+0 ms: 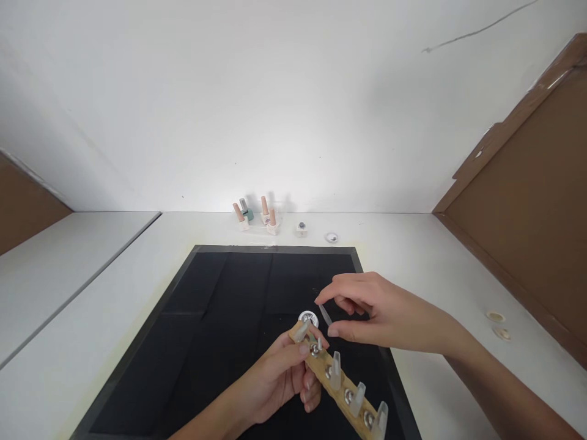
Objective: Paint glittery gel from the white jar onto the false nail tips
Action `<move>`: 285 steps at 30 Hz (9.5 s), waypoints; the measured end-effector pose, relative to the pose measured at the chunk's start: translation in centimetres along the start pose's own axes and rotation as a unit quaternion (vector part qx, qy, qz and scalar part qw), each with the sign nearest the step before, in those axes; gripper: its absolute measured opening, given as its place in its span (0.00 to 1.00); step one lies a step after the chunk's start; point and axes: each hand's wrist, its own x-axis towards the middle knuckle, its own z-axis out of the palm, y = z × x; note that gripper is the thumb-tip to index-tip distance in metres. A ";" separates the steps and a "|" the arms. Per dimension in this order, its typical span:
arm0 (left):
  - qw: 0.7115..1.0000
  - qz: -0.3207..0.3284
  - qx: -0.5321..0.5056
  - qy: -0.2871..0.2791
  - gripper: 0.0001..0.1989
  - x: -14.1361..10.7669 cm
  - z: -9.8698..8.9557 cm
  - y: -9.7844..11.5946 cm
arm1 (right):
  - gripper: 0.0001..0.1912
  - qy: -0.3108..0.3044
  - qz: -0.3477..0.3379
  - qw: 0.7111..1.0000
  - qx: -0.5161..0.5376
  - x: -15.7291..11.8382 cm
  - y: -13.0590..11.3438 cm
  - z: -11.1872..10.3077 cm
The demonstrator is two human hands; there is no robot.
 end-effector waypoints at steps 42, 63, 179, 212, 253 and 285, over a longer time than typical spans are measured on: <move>0.997 0.025 0.039 0.054 0.12 0.1 -0.1 -0.4 | 0.07 -0.029 0.033 0.999 -0.026 0.0 -0.9 0.9; 0.985 0.027 0.157 0.058 0.17 -0.2 -0.4 -0.4 | 0.01 -0.026 0.066 0.995 -0.069 -0.1 -1.0 1.2; 0.995 -0.040 0.079 0.044 0.19 0.1 -0.7 -0.6 | 0.13 0.045 -0.073 0.993 0.080 -1.1 -0.7 -0.7; 0.995 -0.045 0.086 0.031 0.19 0.1 -0.8 -0.8 | 0.10 0.024 -0.086 0.992 0.093 -1.0 -1.0 -0.5; 0.996 -0.041 0.075 0.017 0.17 0.1 -0.7 -0.8 | 0.08 0.033 -0.074 0.993 0.081 -1.0 -1.0 -0.6; 0.995 -0.031 0.094 0.015 0.19 0.1 -0.3 -0.9 | 0.07 0.074 -0.059 0.994 0.056 -1.0 -0.8 -0.6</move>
